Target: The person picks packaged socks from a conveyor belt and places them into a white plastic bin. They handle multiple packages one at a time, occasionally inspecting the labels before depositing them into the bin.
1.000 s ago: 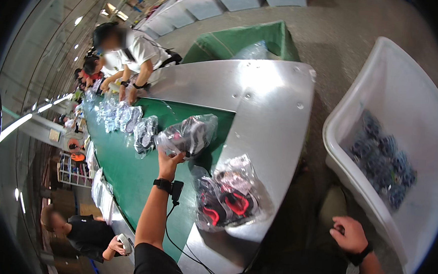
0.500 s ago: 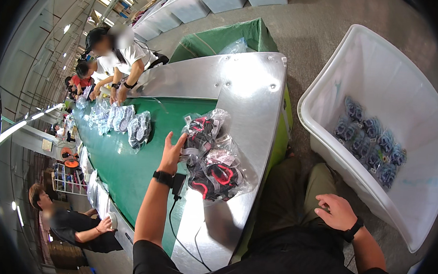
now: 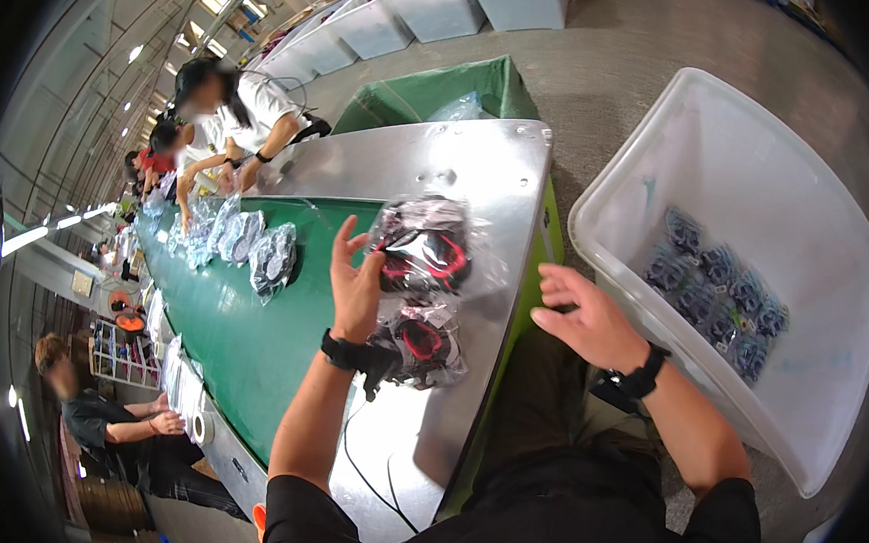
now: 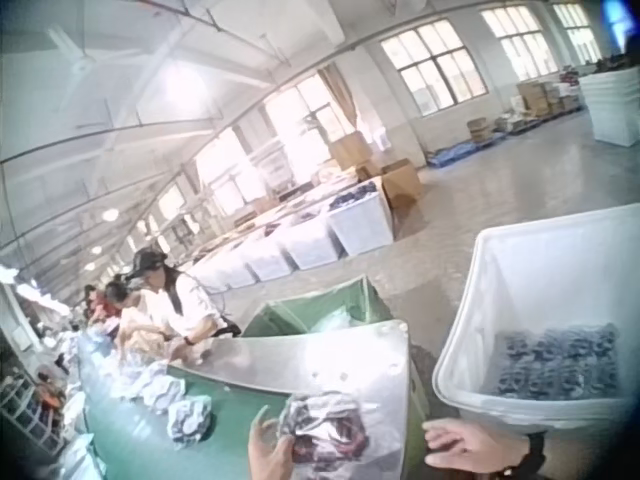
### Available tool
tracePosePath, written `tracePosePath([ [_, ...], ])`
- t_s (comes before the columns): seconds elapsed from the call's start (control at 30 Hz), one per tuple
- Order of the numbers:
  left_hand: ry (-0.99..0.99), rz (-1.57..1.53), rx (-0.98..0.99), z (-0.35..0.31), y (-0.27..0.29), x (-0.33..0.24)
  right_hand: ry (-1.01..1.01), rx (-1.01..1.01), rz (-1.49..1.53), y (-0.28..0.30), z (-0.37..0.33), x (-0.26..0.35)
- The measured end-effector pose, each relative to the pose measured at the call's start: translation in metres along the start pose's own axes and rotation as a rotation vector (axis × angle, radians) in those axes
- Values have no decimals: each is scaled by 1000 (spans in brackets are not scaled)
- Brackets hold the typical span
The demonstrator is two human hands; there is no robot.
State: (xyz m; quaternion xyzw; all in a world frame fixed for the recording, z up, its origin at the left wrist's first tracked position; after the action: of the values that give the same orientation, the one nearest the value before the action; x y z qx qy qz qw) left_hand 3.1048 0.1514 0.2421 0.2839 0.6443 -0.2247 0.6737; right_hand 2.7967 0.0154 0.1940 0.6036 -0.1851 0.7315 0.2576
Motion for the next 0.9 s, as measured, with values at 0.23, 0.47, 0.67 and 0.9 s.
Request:
tracePosePath([
  [0.23, -103, 119, 2, -96, -10, -35, -43, 64, 755, -94, 56, 26],
  [0.47, 89, 32, -167, -116, 87, 23, -70, 156, 507, -148, 77, -2],
  [0.67, 605, -70, -72, -109, 79, 123, -211, 289, 432, -167, 73, -38],
  [0.9, 435, -488, -50, -98, 3, 111, -274, 113, 748, -119, 68, -52],
])
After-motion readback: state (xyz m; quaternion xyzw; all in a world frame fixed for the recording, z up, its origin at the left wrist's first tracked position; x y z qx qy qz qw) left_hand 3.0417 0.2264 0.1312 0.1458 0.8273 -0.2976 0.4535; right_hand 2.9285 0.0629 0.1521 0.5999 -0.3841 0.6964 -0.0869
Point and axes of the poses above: each hand's wrist, its own z-axis towards the middle knuckle, its own y-axis out of the back of the hand, x = y × z, the point moved 7 cm from there along z, towards the middle knuckle, and after that the axes turned 11 degrees about y, right-handed, at the moved point
